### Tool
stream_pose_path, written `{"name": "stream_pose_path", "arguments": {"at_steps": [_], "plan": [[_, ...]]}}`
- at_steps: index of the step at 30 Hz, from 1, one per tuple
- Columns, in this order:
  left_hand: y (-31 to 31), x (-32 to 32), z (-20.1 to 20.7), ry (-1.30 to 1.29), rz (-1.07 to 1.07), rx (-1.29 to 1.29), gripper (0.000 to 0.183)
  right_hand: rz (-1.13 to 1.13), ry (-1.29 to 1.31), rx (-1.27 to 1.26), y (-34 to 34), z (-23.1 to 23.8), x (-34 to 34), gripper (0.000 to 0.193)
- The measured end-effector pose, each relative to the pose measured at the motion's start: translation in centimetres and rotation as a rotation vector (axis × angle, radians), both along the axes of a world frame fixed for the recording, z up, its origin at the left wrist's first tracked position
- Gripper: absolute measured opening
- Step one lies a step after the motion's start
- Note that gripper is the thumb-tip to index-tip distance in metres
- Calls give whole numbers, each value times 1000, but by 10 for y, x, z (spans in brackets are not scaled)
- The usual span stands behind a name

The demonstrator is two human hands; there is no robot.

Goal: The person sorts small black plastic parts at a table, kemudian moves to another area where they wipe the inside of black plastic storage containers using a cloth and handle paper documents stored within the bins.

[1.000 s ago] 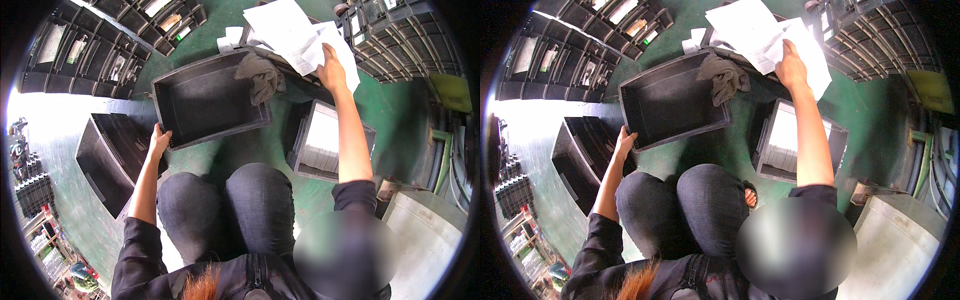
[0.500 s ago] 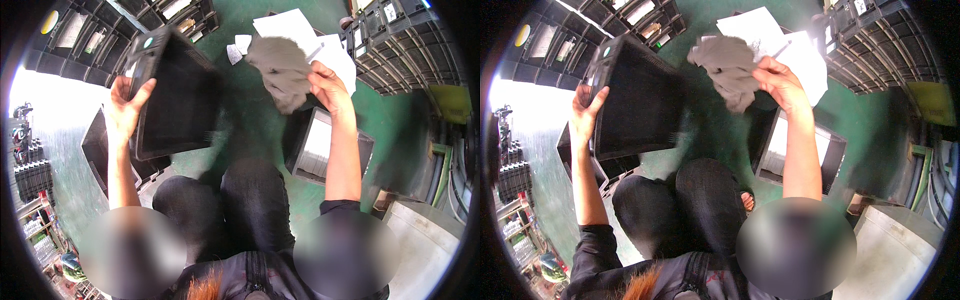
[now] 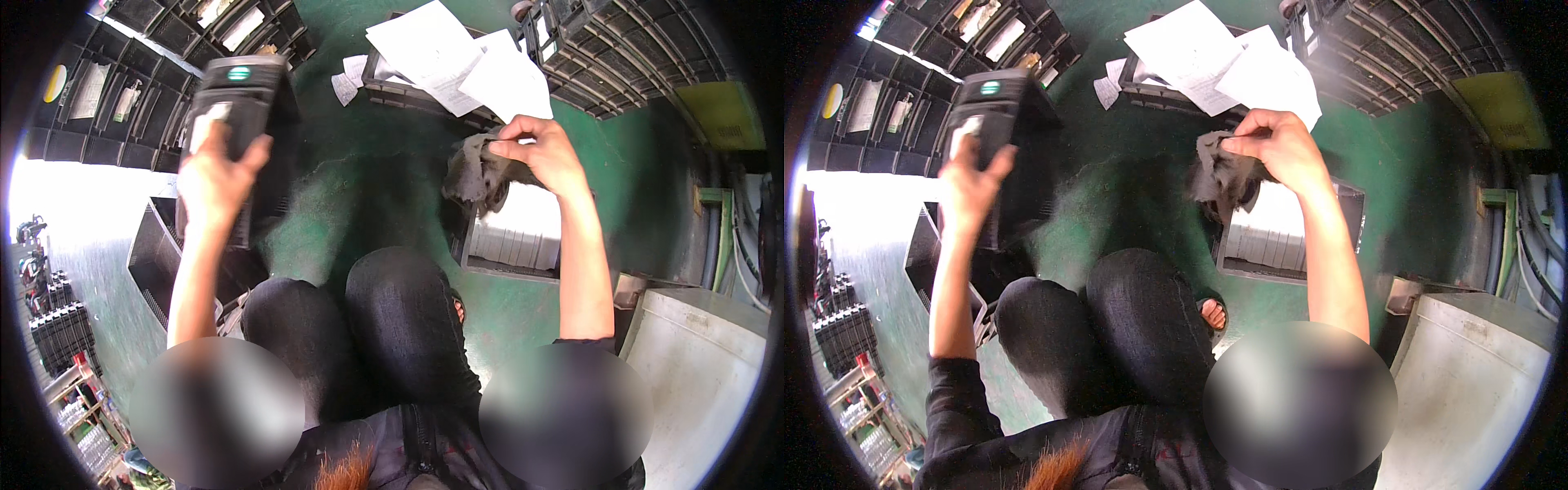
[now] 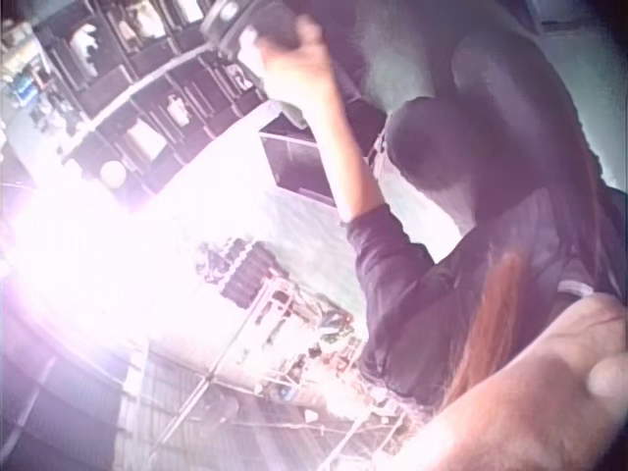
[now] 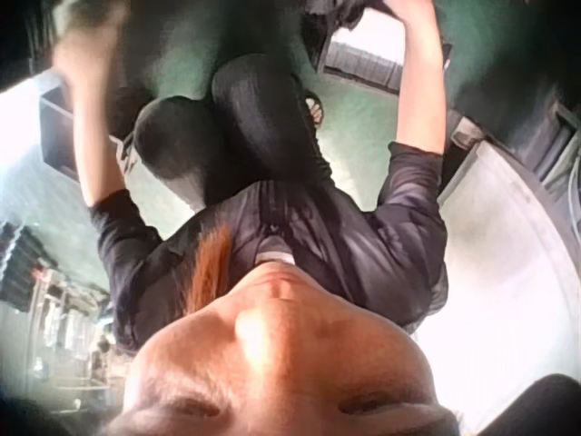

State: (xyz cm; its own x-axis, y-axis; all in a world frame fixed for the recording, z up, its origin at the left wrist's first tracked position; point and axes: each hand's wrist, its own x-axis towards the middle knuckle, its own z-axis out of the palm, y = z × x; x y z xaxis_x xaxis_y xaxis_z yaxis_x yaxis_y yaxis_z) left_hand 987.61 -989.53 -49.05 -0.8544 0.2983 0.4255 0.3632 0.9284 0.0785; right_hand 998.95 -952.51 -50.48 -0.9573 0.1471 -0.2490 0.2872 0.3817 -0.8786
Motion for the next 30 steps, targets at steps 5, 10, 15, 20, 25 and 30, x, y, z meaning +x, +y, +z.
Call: {"name": "stream_pose_path", "arguments": {"at_steps": [5, 10, 15, 20, 25, 30], "plan": [[-62, -6, -7, -532, 199, 949, 30, -66, 108, -495, -16, 34, -1, 14], [-84, 37, -164, -700, 208, 1282, 26, 62, 123, -534, -48, 33, -42, 17], [-90, 44, -212, -1140, 349, 936, 52, 166, 158, 601, -86, -77, -66, 29], [-69, 19, -252, -547, 187, 650, 51, 131, -277, 372, -148, -228, -73, 81], [-53, 18, -252, -526, 211, 658, 50, 810, 68, 553, -289, -287, -81, 67], [-53, 18, -237, -634, 286, 730, 48, 756, 312, 768, -193, -305, -100, 51]]}}
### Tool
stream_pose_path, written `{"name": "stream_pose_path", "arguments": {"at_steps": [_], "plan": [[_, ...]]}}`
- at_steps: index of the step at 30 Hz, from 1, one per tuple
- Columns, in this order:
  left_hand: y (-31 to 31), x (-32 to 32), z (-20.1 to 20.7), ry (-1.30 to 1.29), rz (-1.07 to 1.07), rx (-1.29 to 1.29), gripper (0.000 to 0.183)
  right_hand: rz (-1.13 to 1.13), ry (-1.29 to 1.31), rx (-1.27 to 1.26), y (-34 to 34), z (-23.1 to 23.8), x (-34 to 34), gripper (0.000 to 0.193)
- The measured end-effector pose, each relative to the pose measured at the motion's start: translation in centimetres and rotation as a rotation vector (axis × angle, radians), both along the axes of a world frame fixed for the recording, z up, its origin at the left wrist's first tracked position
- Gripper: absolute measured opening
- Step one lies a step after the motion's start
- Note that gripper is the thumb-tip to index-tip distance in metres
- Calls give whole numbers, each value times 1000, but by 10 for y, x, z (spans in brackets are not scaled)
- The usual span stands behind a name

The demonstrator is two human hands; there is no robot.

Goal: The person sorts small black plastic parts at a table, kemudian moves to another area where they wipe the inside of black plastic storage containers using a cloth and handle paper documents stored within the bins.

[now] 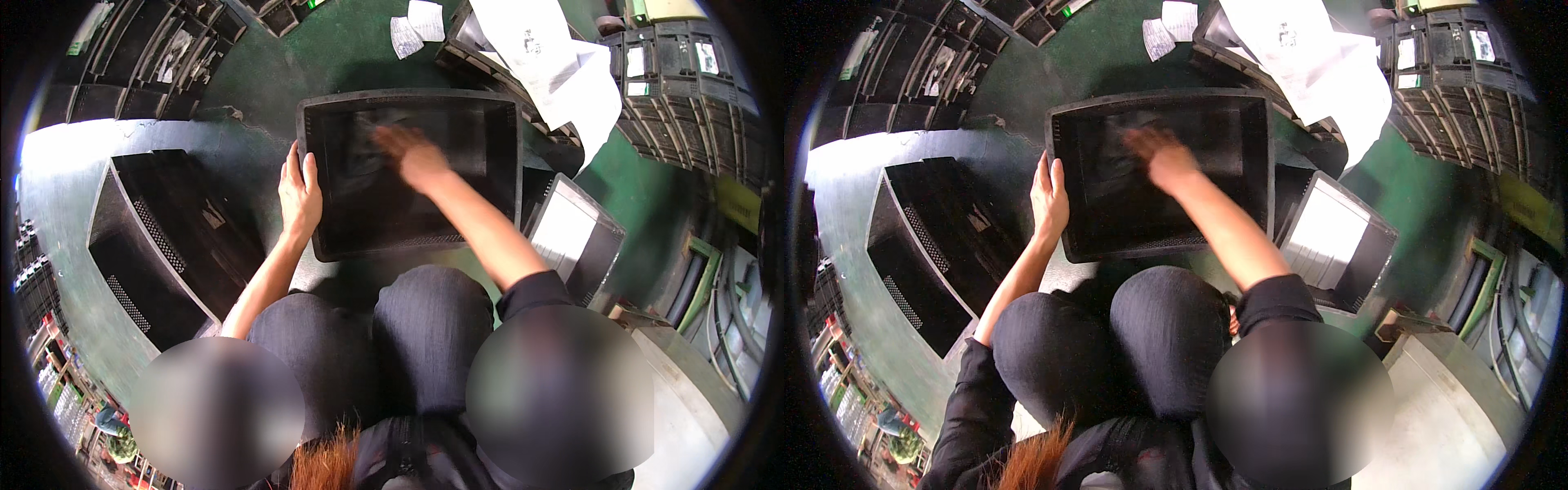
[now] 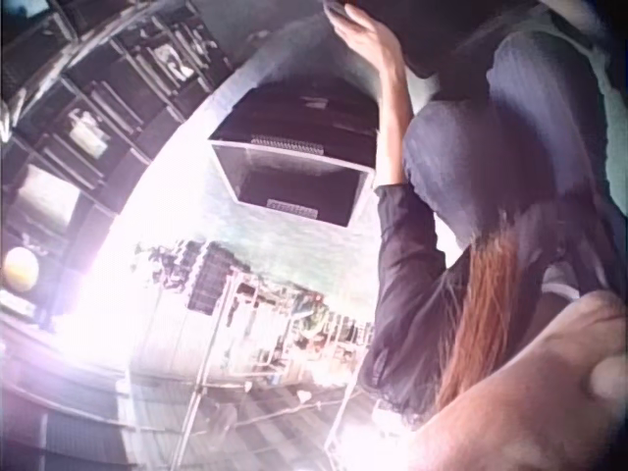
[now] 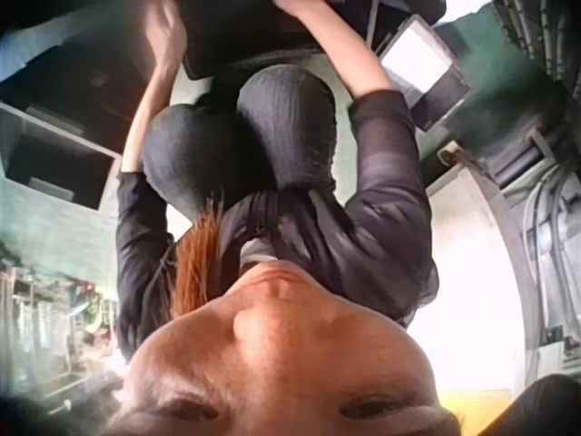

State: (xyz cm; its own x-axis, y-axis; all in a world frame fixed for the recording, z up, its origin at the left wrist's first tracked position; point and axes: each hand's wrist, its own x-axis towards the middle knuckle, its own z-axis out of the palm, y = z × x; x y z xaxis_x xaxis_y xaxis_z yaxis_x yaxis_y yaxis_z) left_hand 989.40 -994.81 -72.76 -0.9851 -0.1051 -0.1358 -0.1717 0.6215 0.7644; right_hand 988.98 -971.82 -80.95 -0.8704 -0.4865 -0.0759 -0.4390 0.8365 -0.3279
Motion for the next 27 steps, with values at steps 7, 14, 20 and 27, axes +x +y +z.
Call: {"name": "stream_pose_path", "arguments": {"at_steps": [7, 14, 20, 27], "plan": [[13, 0, 14, -37, -48, 31, 46, -656, -75, 360, 52, 17, 21, 48], [15, -4, -5, 212, -115, -59, 46, -153, -49, -192, -77, -8, -33, 33], [12, -1, -2, 104, -36, -22, 45, -377, -44, 233, 45, 45, -19, 24], [15, 1, -1, 88, -8, 43, 44, -158, -381, 490, 75, 54, 88, 25]]}}
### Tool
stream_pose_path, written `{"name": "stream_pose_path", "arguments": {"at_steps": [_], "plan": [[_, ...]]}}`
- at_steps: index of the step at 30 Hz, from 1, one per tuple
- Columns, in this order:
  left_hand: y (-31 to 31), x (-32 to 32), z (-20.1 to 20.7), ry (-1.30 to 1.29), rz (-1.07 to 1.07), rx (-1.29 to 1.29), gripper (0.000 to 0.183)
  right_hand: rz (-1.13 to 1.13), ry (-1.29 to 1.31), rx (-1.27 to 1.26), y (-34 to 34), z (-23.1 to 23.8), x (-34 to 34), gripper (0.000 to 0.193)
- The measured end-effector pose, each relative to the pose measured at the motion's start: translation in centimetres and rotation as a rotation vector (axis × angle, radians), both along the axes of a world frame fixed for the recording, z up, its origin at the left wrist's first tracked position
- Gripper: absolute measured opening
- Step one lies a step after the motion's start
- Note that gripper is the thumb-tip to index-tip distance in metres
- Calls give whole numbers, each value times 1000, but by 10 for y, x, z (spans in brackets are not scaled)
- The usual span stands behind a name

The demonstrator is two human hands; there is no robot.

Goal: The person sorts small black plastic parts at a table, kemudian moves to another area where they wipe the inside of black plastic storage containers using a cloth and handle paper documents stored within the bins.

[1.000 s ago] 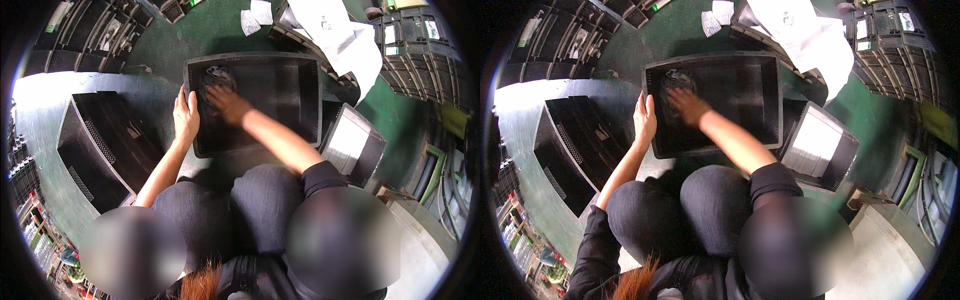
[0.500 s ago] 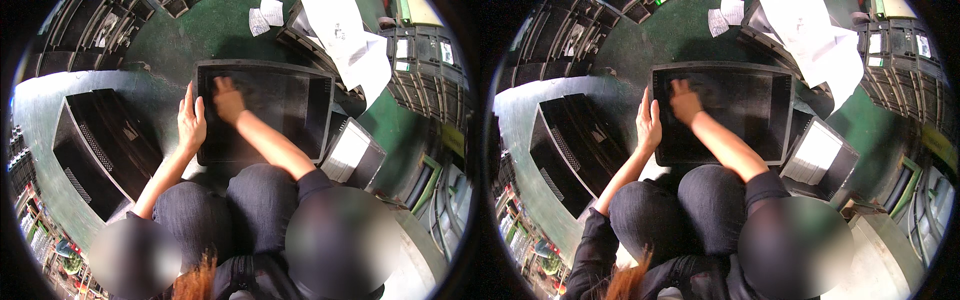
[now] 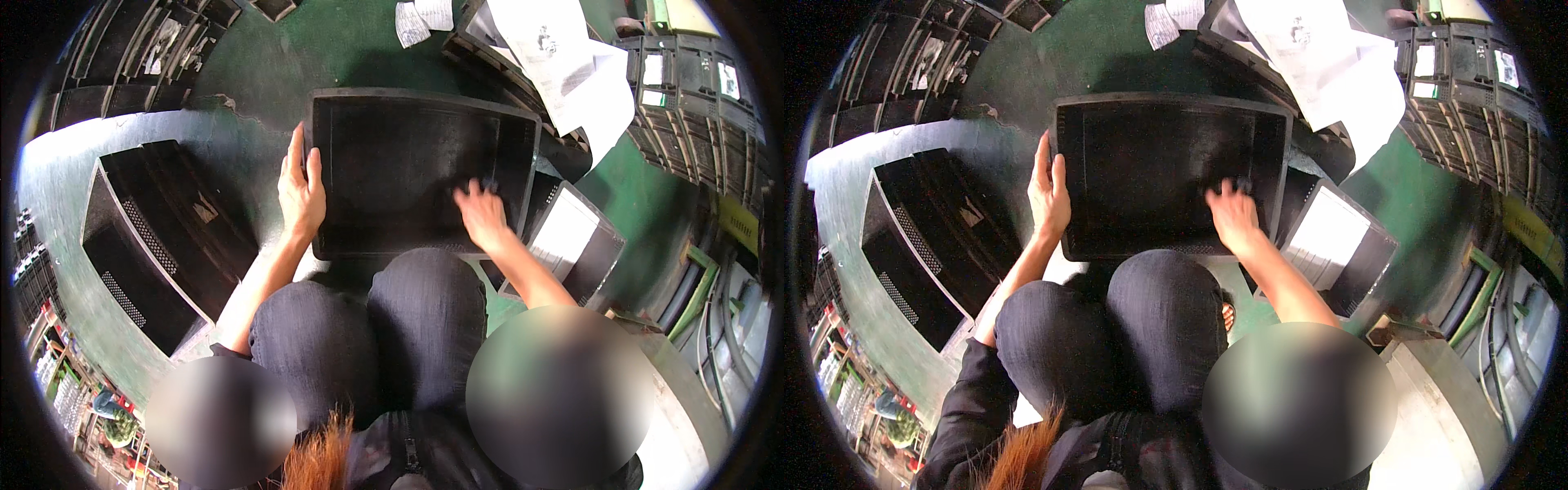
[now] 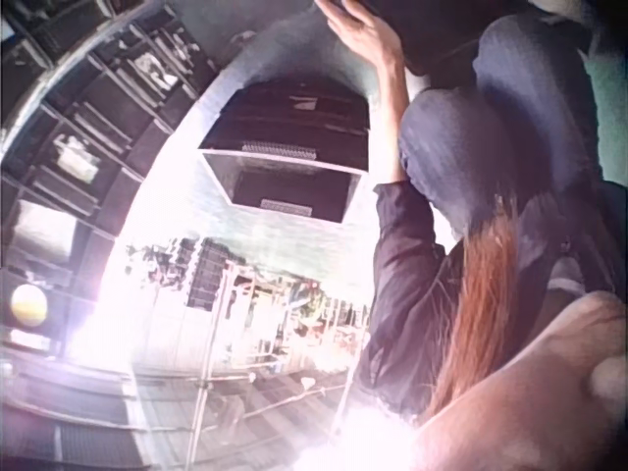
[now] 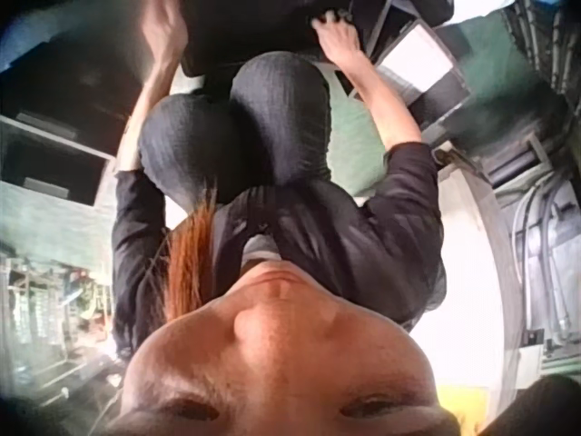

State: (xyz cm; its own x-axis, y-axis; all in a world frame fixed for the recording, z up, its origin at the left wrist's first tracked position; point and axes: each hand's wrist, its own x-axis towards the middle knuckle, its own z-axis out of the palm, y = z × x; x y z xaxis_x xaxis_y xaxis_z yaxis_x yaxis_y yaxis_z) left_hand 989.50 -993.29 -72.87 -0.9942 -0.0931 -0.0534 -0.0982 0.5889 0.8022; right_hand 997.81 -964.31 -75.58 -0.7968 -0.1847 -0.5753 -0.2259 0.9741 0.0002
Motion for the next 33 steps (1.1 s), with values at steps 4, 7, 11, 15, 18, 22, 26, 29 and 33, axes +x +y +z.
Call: {"name": "stream_pose_path", "arguments": {"at_steps": [4, 7, 11, 15, 18, 22, 26, 29, 33], "plan": [[2, 0, 1, -17, 0, -3, 44, -44, -139, -260, -6, 3, 0, 23], [4, -1, 2, 7, -22, -38, 44, 55, -77, -488, -94, -31, -16, 23], [10, -6, 9, 29, -66, -113, 46, 356, -12, -703, -149, -31, -51, 27], [-3, -1, 7, 15, -55, -76, 46, 14, 179, -580, -77, -51, -62, 26], [0, -3, 7, -6, -53, -61, 45, -217, 483, -445, 13, -23, -69, 17], [1, -1, -1, 13, -34, -90, 45, -179, 106, -358, -41, -24, -21, 21], [7, -4, 9, 2, -56, -94, 44, 110, 160, -509, -132, -27, -66, 32], [5, -9, 1, 191, -89, -140, 45, 212, 456, -481, -135, -42, -111, 38], [3, -6, 8, 39, -96, -116, 46, 242, 555, -380, -94, -53, -105, 39]]}}
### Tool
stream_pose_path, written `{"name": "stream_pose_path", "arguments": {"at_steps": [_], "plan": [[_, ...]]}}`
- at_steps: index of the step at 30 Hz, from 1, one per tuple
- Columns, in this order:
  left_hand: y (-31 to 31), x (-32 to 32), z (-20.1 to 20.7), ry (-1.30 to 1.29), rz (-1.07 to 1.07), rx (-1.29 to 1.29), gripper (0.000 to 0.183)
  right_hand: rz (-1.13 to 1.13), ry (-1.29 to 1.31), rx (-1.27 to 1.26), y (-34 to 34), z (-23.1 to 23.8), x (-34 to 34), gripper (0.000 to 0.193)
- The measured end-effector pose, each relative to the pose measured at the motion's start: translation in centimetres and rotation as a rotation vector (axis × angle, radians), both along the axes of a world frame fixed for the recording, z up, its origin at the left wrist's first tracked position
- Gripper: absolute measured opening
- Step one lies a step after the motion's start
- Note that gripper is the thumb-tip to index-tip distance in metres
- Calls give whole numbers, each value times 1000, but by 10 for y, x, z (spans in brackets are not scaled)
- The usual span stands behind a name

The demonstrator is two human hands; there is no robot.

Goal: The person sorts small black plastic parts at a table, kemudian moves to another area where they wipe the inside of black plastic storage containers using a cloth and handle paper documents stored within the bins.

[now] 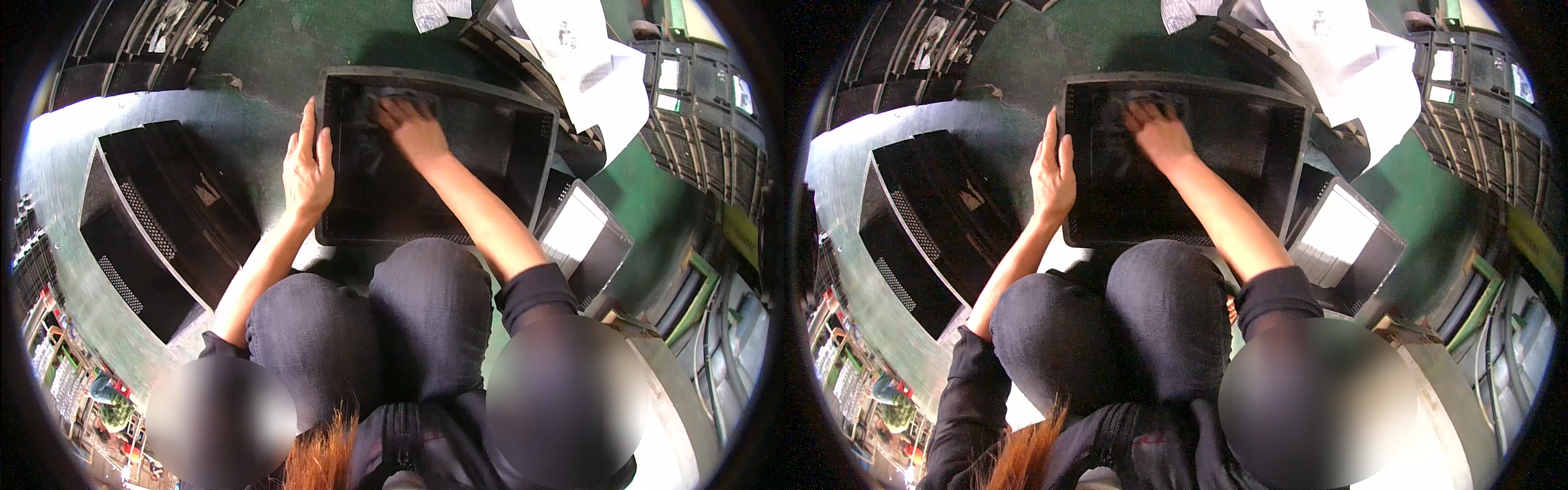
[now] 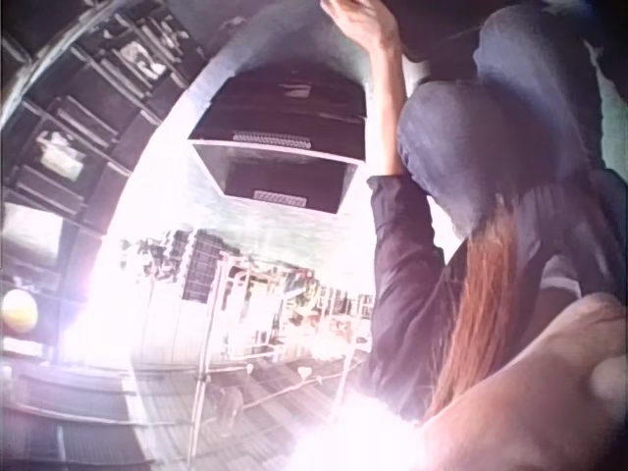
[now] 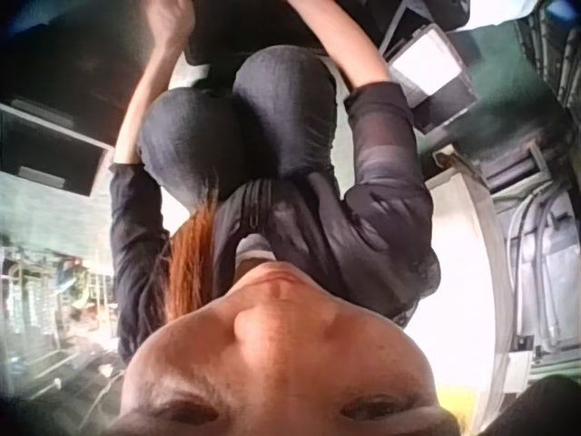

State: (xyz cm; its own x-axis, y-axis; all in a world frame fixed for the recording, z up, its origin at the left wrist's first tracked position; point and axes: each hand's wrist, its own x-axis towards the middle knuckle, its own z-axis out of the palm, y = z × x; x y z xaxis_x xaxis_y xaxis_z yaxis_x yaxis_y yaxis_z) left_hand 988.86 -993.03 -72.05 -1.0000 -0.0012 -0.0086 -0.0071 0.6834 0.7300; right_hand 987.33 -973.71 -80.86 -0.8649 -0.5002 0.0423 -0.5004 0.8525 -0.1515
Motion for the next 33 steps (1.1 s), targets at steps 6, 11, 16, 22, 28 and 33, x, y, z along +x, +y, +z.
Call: {"name": "stream_pose_path", "arguments": {"at_steps": [6, 11, 16, 22, 28, 33], "plan": [[7, -1, 0, -14, -7, 4, 45, -379, -36, 362, 130, 32, 41, 25], [6, -4, -9, 35, 17, 62, 43, -268, -327, 398, 109, 56, 89, 16], [5, -1, -7, -23, 59, 57, 43, -322, -719, 113, 81, 60, 109, 26], [9, 0, -7, -34, 49, 55, 43, 219, -654, 15, -69, 40, 47, 18], [4, -2, -6, -85, 40, 74, 43, 194, -445, -179, -44, 29, 71, 29], [-9, 7, -26, -252, 203, 703, 44, -99, -474, -524, -10, 107, 37, 27]]}}
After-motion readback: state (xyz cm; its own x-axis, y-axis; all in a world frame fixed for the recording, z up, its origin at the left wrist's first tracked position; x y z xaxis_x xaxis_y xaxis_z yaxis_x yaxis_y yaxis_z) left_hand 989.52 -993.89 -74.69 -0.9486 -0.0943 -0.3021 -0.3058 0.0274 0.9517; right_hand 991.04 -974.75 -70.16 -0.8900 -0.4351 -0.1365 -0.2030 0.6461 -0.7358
